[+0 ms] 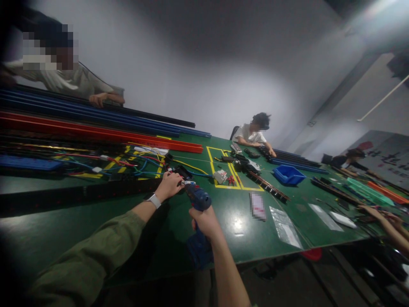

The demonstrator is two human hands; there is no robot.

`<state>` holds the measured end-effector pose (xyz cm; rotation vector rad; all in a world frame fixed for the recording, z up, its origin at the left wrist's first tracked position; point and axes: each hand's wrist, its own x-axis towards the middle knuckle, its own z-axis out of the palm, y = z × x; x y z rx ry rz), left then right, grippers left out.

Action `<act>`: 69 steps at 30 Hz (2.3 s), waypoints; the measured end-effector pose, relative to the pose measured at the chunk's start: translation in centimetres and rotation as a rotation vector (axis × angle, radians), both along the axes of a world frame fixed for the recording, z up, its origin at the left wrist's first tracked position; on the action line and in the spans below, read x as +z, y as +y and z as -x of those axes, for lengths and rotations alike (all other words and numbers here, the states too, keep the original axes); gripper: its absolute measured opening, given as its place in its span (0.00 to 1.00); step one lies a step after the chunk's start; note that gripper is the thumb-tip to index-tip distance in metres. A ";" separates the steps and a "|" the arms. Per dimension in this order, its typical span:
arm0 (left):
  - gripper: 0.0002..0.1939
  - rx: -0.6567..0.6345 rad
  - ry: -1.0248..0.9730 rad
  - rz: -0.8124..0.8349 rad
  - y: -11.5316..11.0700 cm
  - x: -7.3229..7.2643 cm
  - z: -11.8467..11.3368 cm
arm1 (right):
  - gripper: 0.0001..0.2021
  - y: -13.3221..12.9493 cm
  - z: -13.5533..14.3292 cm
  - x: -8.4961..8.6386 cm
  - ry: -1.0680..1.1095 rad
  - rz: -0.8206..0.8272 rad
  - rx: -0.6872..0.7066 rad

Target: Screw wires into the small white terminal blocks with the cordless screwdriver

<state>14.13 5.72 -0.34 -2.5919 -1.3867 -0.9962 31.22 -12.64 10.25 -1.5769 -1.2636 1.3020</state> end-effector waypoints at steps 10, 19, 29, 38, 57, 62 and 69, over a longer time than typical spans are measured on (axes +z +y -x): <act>0.12 0.007 -0.003 -0.003 -0.1 -0.1 -0.1 | 0.04 0.0 -0.2 -0.5 -0.002 -0.026 0.011; 0.12 0.003 -0.021 -0.006 -0.2 0.0 -0.2 | 0.05 0.1 -0.4 -1.0 -0.007 -0.088 0.037; 0.11 -0.003 -0.025 -0.013 -0.1 0.0 -0.1 | 0.07 -0.1 -0.2 -0.6 0.011 -0.060 0.004; 0.12 -0.010 -0.028 -0.001 -0.3 0.3 -0.1 | 0.06 -0.4 -0.3 -0.3 -0.018 -0.069 0.029; 0.13 -0.003 -0.023 0.027 -0.1 0.0 -0.2 | 0.03 -0.3 -0.3 -0.5 -0.021 -0.078 0.060; 0.13 -0.007 -0.031 0.022 0.0 -0.2 -0.2 | 0.02 -0.5 -0.2 -0.1 -0.031 -0.086 0.045; 0.13 0.000 -0.011 0.027 0.0 -0.1 -0.1 | 0.03 -0.4 -0.2 -0.2 -0.034 -0.097 0.063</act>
